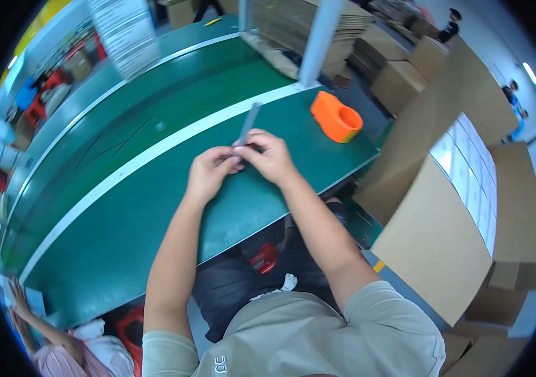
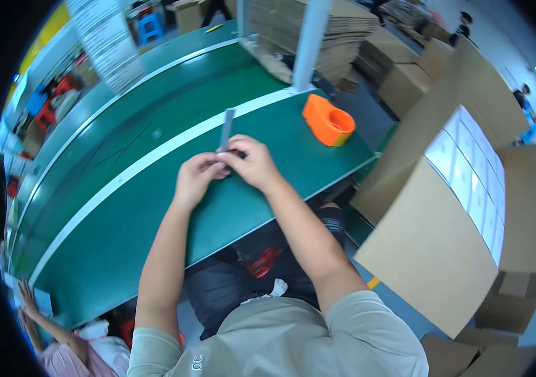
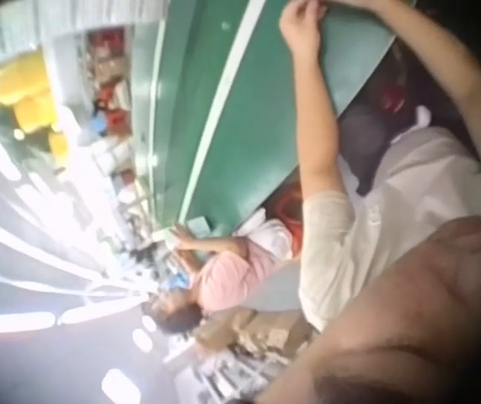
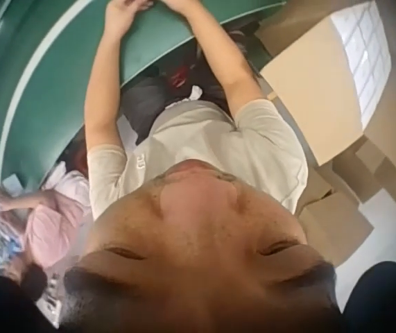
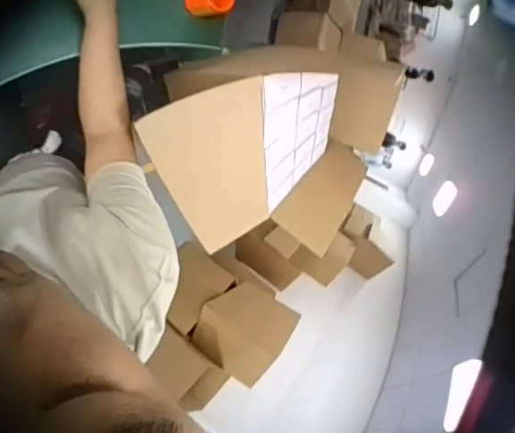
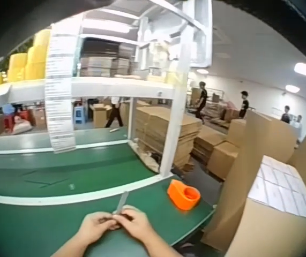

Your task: The person sorts black cylindrical items, marks them with a marker pen, then packs white product boxes into larger cardboard cartons by hand on a production line.

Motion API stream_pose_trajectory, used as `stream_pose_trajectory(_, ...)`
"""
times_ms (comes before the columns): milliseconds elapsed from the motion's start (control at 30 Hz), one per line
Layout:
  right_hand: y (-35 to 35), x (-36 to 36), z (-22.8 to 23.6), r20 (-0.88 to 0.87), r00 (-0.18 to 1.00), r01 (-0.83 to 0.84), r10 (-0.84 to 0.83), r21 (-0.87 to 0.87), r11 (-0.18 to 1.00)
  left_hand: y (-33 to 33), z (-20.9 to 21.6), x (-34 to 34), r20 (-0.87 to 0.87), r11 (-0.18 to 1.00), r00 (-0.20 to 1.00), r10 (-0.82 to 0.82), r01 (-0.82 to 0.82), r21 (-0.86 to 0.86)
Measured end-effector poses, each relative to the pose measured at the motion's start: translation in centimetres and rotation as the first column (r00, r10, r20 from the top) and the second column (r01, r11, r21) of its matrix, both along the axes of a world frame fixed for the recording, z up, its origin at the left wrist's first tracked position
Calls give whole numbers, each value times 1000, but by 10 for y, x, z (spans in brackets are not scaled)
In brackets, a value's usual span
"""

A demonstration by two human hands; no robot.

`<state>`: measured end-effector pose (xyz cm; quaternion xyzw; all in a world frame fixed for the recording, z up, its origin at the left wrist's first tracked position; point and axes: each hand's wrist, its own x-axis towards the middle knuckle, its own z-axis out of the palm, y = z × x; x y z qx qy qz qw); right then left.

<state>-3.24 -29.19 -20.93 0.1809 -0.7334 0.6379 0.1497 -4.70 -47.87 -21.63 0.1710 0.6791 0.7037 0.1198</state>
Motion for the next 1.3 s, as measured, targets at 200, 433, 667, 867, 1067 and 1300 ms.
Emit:
stream_pose_trajectory(200,-12,-1,-2,38,997,-61,64,-61,996,-10,-2,4,114,997,993,3,-11,75)
stream_pose_trajectory(433,-9,-2,-2,14,999,-46,45,37,998,-9,1,5,189,997,982,-25,11,74)
stream_pose_trajectory(667,-9,-2,1,-17,999,-40,42,105,994,-7,3,6,228,990,973,-25,-8,143)
stream_pose_trajectory(867,-11,-1,2,19,999,-44,43,82,996,-10,11,7,224,993,974,-17,-10,119)
stream_pose_trajectory(1067,-12,1,0,4,997,-80,80,54,995,-11,13,7,195,996,981,-4,-14,90)
stream_pose_trajectory(1300,-11,2,-2,15,995,-95,95,20,995,-10,11,8,217,995,976,-30,9,100)
